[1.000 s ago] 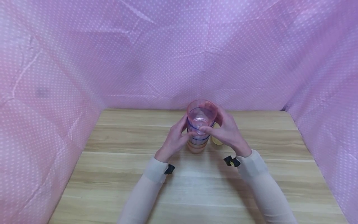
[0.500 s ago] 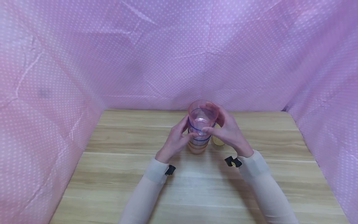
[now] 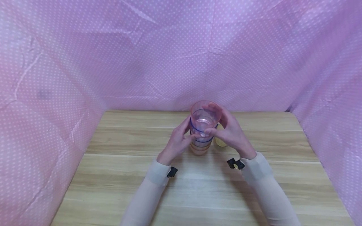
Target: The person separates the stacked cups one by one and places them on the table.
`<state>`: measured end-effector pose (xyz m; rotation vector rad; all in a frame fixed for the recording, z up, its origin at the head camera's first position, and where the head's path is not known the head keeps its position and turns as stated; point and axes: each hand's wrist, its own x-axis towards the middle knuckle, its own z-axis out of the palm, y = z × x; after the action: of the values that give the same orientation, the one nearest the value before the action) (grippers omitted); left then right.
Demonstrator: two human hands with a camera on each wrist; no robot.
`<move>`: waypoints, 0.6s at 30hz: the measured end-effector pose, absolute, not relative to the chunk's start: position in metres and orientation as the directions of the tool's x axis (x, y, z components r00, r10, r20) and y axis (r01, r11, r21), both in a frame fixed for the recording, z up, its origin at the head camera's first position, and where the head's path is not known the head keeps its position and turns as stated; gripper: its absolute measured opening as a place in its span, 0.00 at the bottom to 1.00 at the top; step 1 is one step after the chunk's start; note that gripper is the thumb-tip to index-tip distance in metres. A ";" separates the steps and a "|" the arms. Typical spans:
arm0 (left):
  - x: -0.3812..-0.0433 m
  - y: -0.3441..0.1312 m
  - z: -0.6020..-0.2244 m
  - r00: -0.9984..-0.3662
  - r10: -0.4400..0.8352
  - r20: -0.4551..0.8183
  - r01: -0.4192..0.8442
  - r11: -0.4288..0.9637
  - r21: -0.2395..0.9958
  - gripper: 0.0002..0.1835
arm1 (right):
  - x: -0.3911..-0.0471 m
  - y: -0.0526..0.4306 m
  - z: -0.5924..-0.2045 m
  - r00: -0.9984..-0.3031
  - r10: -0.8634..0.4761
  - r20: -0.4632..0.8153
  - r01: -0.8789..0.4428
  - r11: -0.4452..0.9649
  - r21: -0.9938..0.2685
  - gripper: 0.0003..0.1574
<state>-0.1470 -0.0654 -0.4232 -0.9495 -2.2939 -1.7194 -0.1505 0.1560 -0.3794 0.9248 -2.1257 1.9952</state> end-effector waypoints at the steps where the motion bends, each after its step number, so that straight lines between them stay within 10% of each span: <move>1: -0.147 -0.066 -0.423 -0.797 0.406 0.446 0.544 0.163 0.823 0.44 | -0.151 0.156 -0.380 -0.815 -0.363 0.452 -0.473 -0.034 -0.881 0.54; 18: -0.146 -0.065 -0.422 -0.824 0.390 0.410 0.509 0.193 0.839 0.42 | -0.150 0.152 -0.379 -0.820 -0.335 0.465 -0.479 -0.043 -0.877 0.55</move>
<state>-0.1459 -0.0645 -0.4224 -0.8866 -2.3429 -1.7156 -0.1501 0.1517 -0.3793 0.8965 -2.0940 2.0013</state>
